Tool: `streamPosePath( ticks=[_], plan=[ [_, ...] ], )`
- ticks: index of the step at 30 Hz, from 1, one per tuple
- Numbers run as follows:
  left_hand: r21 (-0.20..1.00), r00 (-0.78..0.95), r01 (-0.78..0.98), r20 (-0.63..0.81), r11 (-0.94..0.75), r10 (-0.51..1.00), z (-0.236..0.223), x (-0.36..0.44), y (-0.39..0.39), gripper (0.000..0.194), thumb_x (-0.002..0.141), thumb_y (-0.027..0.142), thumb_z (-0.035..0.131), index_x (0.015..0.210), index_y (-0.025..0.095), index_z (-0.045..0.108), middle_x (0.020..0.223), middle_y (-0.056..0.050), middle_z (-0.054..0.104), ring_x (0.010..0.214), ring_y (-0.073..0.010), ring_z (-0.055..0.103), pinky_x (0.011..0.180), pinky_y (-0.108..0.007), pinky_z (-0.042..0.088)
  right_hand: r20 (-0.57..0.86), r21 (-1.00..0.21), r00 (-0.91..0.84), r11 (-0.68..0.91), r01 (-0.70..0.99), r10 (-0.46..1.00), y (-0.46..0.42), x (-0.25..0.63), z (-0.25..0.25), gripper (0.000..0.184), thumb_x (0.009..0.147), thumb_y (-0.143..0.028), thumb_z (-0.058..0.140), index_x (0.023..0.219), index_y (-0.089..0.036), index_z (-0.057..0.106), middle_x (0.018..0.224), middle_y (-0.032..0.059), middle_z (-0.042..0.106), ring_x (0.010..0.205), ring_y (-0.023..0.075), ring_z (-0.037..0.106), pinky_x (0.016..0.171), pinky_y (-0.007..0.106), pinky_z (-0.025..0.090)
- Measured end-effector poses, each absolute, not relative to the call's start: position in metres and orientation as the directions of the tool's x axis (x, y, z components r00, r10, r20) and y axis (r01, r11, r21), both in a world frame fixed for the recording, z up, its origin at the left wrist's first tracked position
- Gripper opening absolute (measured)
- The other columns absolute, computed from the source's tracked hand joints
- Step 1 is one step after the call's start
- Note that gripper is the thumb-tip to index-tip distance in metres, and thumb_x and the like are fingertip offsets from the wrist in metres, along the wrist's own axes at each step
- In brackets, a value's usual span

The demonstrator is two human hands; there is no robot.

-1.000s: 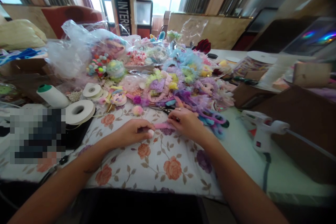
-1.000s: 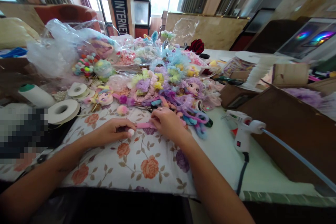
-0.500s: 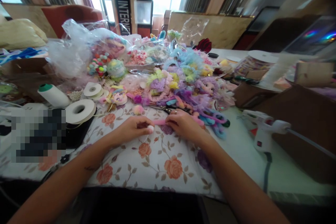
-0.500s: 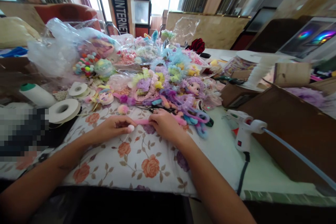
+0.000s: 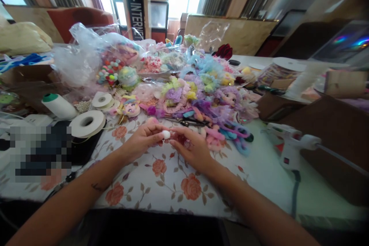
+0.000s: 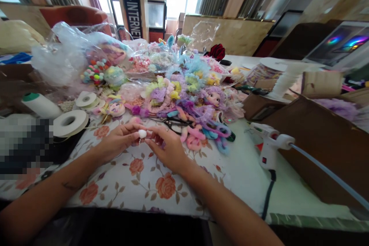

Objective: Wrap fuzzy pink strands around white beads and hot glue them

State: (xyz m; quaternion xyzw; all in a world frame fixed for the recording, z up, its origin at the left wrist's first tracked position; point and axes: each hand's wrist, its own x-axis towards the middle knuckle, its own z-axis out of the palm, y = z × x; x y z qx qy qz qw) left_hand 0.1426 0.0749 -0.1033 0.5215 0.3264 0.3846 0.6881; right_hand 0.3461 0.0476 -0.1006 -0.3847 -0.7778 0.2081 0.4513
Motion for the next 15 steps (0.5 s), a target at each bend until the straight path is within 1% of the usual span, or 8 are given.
streamPosePath(
  ticks=[4,6,8,10,13,15],
  plan=[
    [0.972,0.500,-0.190,-0.026,0.139,0.866,-0.1042,0.1442,0.0745,0.028,0.075,0.033,0.081,0.095,0.017,0.070,0.084,-0.002,0.070,0.067,-0.0091,0.059,0.062,-0.021,0.046,0.563,-0.655,-0.326,0.651,0.384,0.759,0.0469,0.3451,-0.1016,0.025,0.092,-0.026,0.061,0.117,-0.022,0.065,0.085,0.0024,0.065,0.067,0.0127,0.058,0.062,0.026,0.051],
    [0.971,0.501,-0.194,-0.023,0.138,0.865,-0.1030,0.1449,0.0745,0.028,0.073,0.032,0.083,0.090,0.016,0.068,0.081,-0.002,0.070,0.068,-0.0103,0.062,0.061,-0.021,0.047,0.558,-0.658,-0.326,0.646,0.387,0.763,0.0458,0.3436,-0.1020,0.025,0.092,-0.026,0.063,0.116,-0.023,0.065,0.085,0.0020,0.064,0.065,0.0120,0.057,0.060,0.025,0.051],
    [0.973,0.506,-0.187,-0.020,0.132,0.862,-0.1010,0.1453,0.0743,0.029,0.072,0.032,0.083,0.089,0.016,0.066,0.080,-0.003,0.071,0.070,-0.0120,0.064,0.061,-0.021,0.048,0.554,-0.675,-0.296,0.628,0.387,0.778,0.0445,0.3418,-0.1026,0.024,0.090,-0.026,0.066,0.113,-0.022,0.064,0.086,0.0019,0.064,0.065,0.0117,0.057,0.060,0.025,0.051],
    [0.979,0.509,-0.168,-0.013,0.114,0.861,-0.0992,0.1453,0.0739,0.028,0.074,0.032,0.082,0.091,0.016,0.066,0.080,-0.003,0.073,0.067,-0.0117,0.065,0.061,-0.022,0.049,0.550,-0.696,-0.261,0.608,0.381,0.793,0.0438,0.3402,-0.1029,0.020,0.088,-0.025,0.068,0.107,-0.021,0.064,0.087,0.0021,0.063,0.065,0.0114,0.058,0.057,0.024,0.051],
    [0.988,0.493,-0.136,0.007,0.069,0.870,-0.0985,0.1451,0.0728,0.025,0.075,0.030,0.080,0.093,0.017,0.069,0.080,-0.003,0.075,0.066,-0.0123,0.065,0.062,-0.023,0.051,0.538,-0.713,-0.257,0.596,0.369,0.803,0.0437,0.3387,-0.1025,0.014,0.087,-0.025,0.068,0.100,-0.020,0.066,0.092,0.0039,0.062,0.064,0.0099,0.057,0.055,0.023,0.051],
    [0.992,0.466,-0.121,0.034,0.025,0.884,-0.0993,0.1452,0.0720,0.022,0.075,0.030,0.080,0.092,0.018,0.072,0.081,-0.004,0.075,0.071,-0.0146,0.067,0.065,-0.025,0.052,0.535,-0.718,-0.260,0.595,0.362,0.804,0.0440,0.3385,-0.1022,0.012,0.087,-0.025,0.067,0.098,-0.019,0.066,0.095,0.0048,0.062,0.062,0.0091,0.056,0.054,0.023,0.051]
  ],
)
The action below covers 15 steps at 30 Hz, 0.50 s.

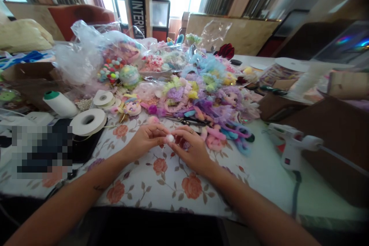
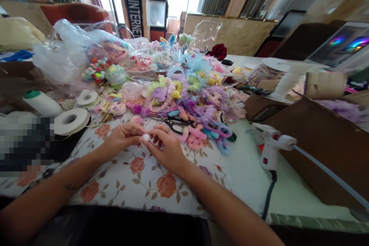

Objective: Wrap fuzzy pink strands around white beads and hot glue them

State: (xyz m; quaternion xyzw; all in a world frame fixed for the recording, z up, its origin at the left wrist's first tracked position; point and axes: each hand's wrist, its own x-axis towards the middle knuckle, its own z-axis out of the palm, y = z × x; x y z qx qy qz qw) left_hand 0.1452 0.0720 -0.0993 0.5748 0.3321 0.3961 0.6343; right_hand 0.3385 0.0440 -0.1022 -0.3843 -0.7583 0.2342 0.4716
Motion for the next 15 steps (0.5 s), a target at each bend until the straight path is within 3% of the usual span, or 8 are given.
streamPosePath(
  ticks=[4,8,12,15],
  plan=[
    [0.977,0.395,-0.042,0.208,-0.208,0.895,-0.101,0.146,0.071,0.016,0.075,0.029,0.080,0.089,0.021,0.079,0.095,-0.007,0.073,0.090,-0.0193,0.066,0.078,-0.029,0.053,0.555,-0.710,-0.249,0.608,0.355,0.794,0.044,0.340,-0.103,0.010,0.084,-0.021,0.067,0.093,-0.019,0.065,0.096,0.0050,0.062,0.063,0.0095,0.057,0.055,0.024,0.052],
    [0.931,0.346,0.067,0.315,-0.358,0.884,-0.100,0.146,0.070,0.010,0.076,0.030,0.079,0.081,0.021,0.079,0.089,-0.006,0.070,0.084,-0.0177,0.063,0.071,-0.028,0.050,0.553,-0.703,-0.271,0.616,0.354,0.788,0.044,0.340,-0.102,0.010,0.081,-0.019,0.068,0.090,-0.019,0.064,0.093,0.0047,0.063,0.063,0.0100,0.056,0.056,0.024,0.051],
    [0.919,0.341,0.097,0.330,-0.382,0.880,-0.091,0.141,0.068,0.011,0.082,0.030,0.073,0.079,0.020,0.074,0.086,-0.005,0.067,0.080,-0.0160,0.061,0.072,-0.027,0.049,0.497,-0.762,-0.248,0.555,0.333,0.831,0.046,0.340,-0.101,0.008,0.081,-0.023,0.068,0.087,-0.018,0.064,0.091,0.0045,0.062,0.062,0.0102,0.056,0.054,0.024,0.049],
    [0.967,0.580,-0.010,0.214,-0.256,0.786,-0.077,0.134,0.068,0.015,0.089,0.034,0.065,0.083,0.022,0.073,0.084,-0.004,0.068,0.078,-0.0159,0.063,0.073,-0.027,0.051,0.438,-0.829,-0.161,0.466,0.309,0.885,0.052,0.342,-0.102,0.010,0.082,-0.028,0.069,0.085,-0.018,0.065,0.089,0.0040,0.062,0.061,0.0104,0.055,0.052,0.024,0.046]
  ],
)
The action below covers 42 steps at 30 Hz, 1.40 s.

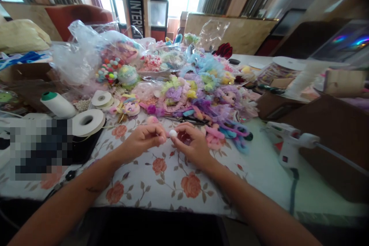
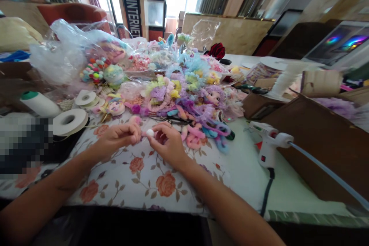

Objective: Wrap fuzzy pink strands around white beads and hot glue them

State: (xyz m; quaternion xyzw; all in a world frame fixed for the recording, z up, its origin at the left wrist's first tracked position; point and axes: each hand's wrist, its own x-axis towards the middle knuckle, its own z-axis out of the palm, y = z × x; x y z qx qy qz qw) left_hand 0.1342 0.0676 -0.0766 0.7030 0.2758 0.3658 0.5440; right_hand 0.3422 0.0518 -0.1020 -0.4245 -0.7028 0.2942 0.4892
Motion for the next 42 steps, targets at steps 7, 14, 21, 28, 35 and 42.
streamPosePath(
  ticks=[7,14,21,28,35,42],
  plan=[
    [1.000,0.993,0.005,-0.004,0.006,-0.121,-0.063,0.137,0.062,0.029,0.071,0.052,0.078,0.086,0.027,0.082,0.079,-0.006,0.077,0.074,-0.0261,0.075,0.063,-0.029,0.060,0.246,-0.956,-0.090,0.257,0.143,0.965,0.057,0.345,-0.103,0.022,0.082,-0.040,0.071,0.086,-0.018,0.068,0.085,0.0031,0.061,0.063,0.0121,0.054,0.054,0.026,0.042],
    [0.983,0.850,0.062,-0.144,0.175,0.507,-0.075,0.124,0.069,0.024,0.068,0.034,0.085,0.085,0.019,0.076,0.060,-0.001,0.067,0.049,-0.0111,0.058,0.046,-0.020,0.047,0.116,-0.992,-0.130,0.122,0.038,0.985,0.054,0.345,-0.100,0.028,0.085,-0.045,0.067,0.082,-0.017,0.066,0.067,-0.0005,0.058,0.055,0.0104,0.045,0.052,0.025,0.034],
    [0.985,0.325,-0.128,0.153,-0.117,0.933,-0.091,0.137,0.076,0.036,0.068,0.023,0.083,0.100,0.020,0.066,0.095,-0.005,0.068,0.086,-0.0169,0.065,0.069,-0.026,0.056,0.061,-0.998,-0.194,0.063,0.006,0.979,0.053,0.342,-0.098,0.031,0.084,-0.048,0.067,0.084,-0.017,0.067,0.061,-0.0022,0.059,0.053,0.0101,0.047,0.050,0.024,0.036],
    [0.718,0.317,0.348,0.515,-0.603,0.797,-0.101,0.148,0.062,0.020,0.074,0.021,0.076,0.092,0.022,0.069,0.093,-0.005,0.073,0.086,-0.0192,0.067,0.080,-0.031,0.055,0.108,-0.994,-0.302,0.099,-0.046,0.947,0.043,0.332,-0.099,0.029,0.080,-0.046,0.072,0.092,-0.020,0.072,0.079,0.0019,0.068,0.065,0.0138,0.058,0.060,0.027,0.049],
    [0.515,0.344,0.432,0.664,-0.740,0.663,-0.104,0.147,0.057,0.023,0.084,0.023,0.069,0.108,0.023,0.068,0.099,-0.007,0.079,0.091,-0.0217,0.074,0.082,-0.030,0.057,0.120,-0.989,-0.279,0.141,0.054,0.953,0.044,0.335,-0.095,0.030,0.083,-0.048,0.068,0.079,-0.018,0.070,0.066,-0.0009,0.059,0.058,0.0119,0.049,0.055,0.025,0.042],
    [0.597,0.242,0.461,0.627,-0.656,0.741,-0.107,0.151,0.052,0.022,0.080,0.030,0.074,0.102,0.025,0.072,0.096,-0.004,0.079,0.092,-0.0230,0.074,0.088,-0.032,0.058,0.153,-0.975,-0.186,0.179,0.131,0.971,0.047,0.336,-0.099,0.044,0.089,-0.050,0.057,0.060,-0.018,0.065,0.053,-0.0017,0.053,0.052,0.0116,0.047,0.052,0.025,0.039]
  ],
)
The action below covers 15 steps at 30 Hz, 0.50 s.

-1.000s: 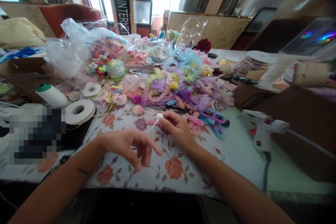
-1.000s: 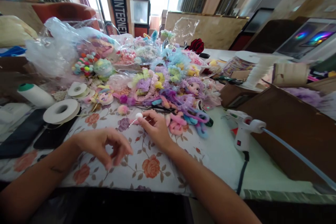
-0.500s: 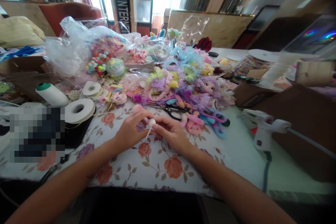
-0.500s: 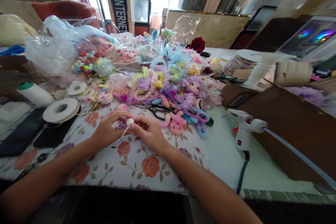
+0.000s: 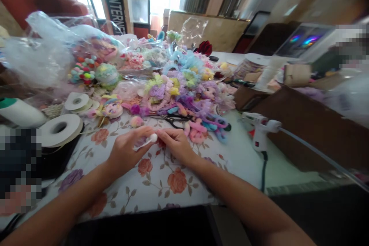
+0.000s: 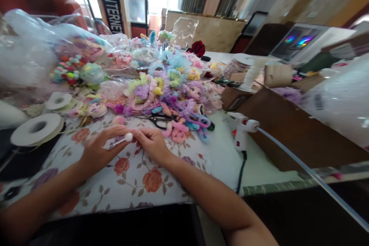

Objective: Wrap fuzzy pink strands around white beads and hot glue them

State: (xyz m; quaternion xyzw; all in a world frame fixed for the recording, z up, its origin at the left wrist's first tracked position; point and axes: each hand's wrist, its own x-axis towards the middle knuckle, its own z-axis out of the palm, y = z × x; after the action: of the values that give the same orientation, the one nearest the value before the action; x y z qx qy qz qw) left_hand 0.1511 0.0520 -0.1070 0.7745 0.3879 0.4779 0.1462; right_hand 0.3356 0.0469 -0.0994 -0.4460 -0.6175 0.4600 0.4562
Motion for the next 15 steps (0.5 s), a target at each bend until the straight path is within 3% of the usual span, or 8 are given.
streamPosePath(
  ticks=[2,4,6,8,11,13,15],
  plan=[
    [0.709,0.169,0.440,0.538,-0.552,0.826,-0.104,0.151,0.052,0.024,0.078,0.034,0.076,0.100,0.025,0.072,0.096,-0.003,0.078,0.091,-0.0234,0.074,0.090,-0.034,0.057,0.170,-0.970,-0.101,0.185,0.157,0.980,0.053,0.342,-0.096,0.037,0.087,-0.046,0.060,0.064,-0.018,0.069,0.057,-0.0001,0.060,0.052,0.0123,0.050,0.051,0.025,0.041],
    [0.840,0.097,0.371,0.388,-0.395,0.916,-0.101,0.150,0.054,0.025,0.076,0.037,0.077,0.097,0.025,0.073,0.097,-0.004,0.077,0.085,-0.0228,0.073,0.079,-0.032,0.059,0.271,-0.938,0.024,0.258,0.232,0.962,0.060,0.357,-0.087,0.022,0.083,-0.039,0.066,0.082,-0.018,0.075,0.072,0.0032,0.069,0.060,0.0144,0.058,0.056,0.026,0.047],
    [0.936,0.021,0.234,0.265,-0.263,0.964,-0.098,0.149,0.058,0.028,0.072,0.039,0.079,0.095,0.023,0.072,0.095,-0.005,0.076,0.081,-0.0225,0.072,0.071,-0.030,0.059,0.409,-0.864,0.130,0.337,0.375,0.903,0.061,0.381,-0.075,0.031,0.079,-0.033,0.069,0.107,-0.020,0.073,0.097,0.0068,0.073,0.074,0.0174,0.064,0.065,0.028,0.052],
    [0.974,-0.017,0.124,0.195,-0.191,0.981,-0.097,0.147,0.063,0.032,0.071,0.039,0.080,0.096,0.022,0.072,0.093,-0.005,0.075,0.084,-0.0226,0.070,0.071,-0.029,0.057,0.493,-0.782,0.223,0.315,0.538,0.841,0.052,0.413,-0.067,0.041,0.079,-0.036,0.069,0.118,-0.021,0.070,0.109,0.0089,0.073,0.082,0.0202,0.067,0.068,0.031,0.054],
    [0.984,-0.061,0.090,0.157,-0.151,0.986,-0.100,0.146,0.068,0.035,0.069,0.040,0.081,0.098,0.022,0.072,0.093,-0.004,0.073,0.087,-0.0220,0.068,0.073,-0.028,0.056,0.553,-0.700,0.504,0.041,0.713,0.664,0.024,0.464,-0.074,0.030,0.084,-0.041,0.062,0.099,-0.017,0.074,0.092,0.0103,0.075,0.079,0.0236,0.067,0.077,0.038,0.054],
    [0.989,-0.068,0.089,0.126,-0.120,0.990,-0.104,0.146,0.070,0.039,0.068,0.041,0.082,0.101,0.022,0.072,0.092,-0.004,0.074,0.086,-0.0215,0.068,0.071,-0.027,0.055,0.581,-0.683,0.676,-0.181,0.708,0.453,0.002,0.495,-0.089,0.030,0.084,-0.039,0.058,0.089,-0.014,0.073,0.083,0.0128,0.073,0.074,0.0251,0.065,0.076,0.040,0.053],
    [0.994,-0.047,0.061,0.096,-0.093,0.994,-0.107,0.146,0.070,0.041,0.068,0.040,0.082,0.103,0.022,0.072,0.094,-0.003,0.074,0.086,-0.0208,0.068,0.070,-0.026,0.055,0.605,-0.644,0.738,-0.362,0.674,0.298,-0.015,0.519,-0.102,0.027,0.080,-0.035,0.055,0.086,-0.012,0.069,0.082,0.0152,0.070,0.074,0.0267,0.063,0.077,0.042,0.052]
  ],
)
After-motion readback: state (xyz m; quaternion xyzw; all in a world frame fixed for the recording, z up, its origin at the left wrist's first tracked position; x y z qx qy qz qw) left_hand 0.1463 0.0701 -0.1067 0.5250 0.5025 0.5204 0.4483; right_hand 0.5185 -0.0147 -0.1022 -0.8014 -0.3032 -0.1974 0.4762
